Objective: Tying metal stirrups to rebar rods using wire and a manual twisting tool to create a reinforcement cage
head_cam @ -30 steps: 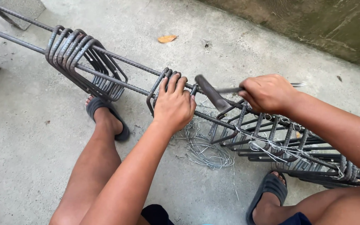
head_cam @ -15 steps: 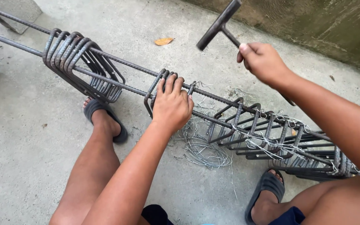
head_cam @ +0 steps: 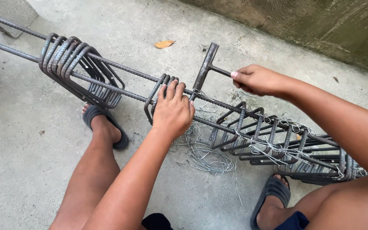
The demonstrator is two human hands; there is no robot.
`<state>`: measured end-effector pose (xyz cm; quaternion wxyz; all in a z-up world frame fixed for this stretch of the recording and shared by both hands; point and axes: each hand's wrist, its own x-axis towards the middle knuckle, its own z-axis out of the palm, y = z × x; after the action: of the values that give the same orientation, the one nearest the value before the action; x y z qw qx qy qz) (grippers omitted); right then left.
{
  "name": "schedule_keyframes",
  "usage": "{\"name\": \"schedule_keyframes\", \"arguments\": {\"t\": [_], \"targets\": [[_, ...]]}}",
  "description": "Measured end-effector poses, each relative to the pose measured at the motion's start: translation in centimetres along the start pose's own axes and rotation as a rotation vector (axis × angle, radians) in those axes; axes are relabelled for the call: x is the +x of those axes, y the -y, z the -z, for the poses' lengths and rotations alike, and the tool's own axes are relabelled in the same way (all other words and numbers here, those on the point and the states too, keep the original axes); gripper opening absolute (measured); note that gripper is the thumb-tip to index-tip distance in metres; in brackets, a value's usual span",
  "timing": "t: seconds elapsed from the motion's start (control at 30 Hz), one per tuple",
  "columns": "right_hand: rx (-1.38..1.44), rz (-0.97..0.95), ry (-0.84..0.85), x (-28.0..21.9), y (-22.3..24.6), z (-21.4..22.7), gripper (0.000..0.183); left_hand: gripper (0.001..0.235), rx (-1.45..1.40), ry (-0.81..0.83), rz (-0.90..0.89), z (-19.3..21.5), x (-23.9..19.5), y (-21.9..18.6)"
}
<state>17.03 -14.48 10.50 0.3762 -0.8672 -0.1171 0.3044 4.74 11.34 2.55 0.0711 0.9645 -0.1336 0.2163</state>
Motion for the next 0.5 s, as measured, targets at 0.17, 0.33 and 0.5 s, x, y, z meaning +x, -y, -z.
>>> {"name": "schedule_keyframes", "arguments": {"t": [0.17, 0.33, 0.5], "targets": [[-0.457, 0.327, -0.301, -1.6, -0.3, 1.2, 0.033, 0.035, 0.007, -0.006, 0.007, -0.1, 0.1, 0.2], [-0.987, 1.064, -0.487, 0.8, -10.5, 2.7, 0.036, 0.036, -0.009, -0.01, 0.004, 0.2, 0.3, 0.1], [-1.332, 1.292, -0.578, -1.1, -5.6, 0.7, 0.028, 0.035, -0.003, -0.037, -0.007, 0.5, 0.3, 0.0]]}}
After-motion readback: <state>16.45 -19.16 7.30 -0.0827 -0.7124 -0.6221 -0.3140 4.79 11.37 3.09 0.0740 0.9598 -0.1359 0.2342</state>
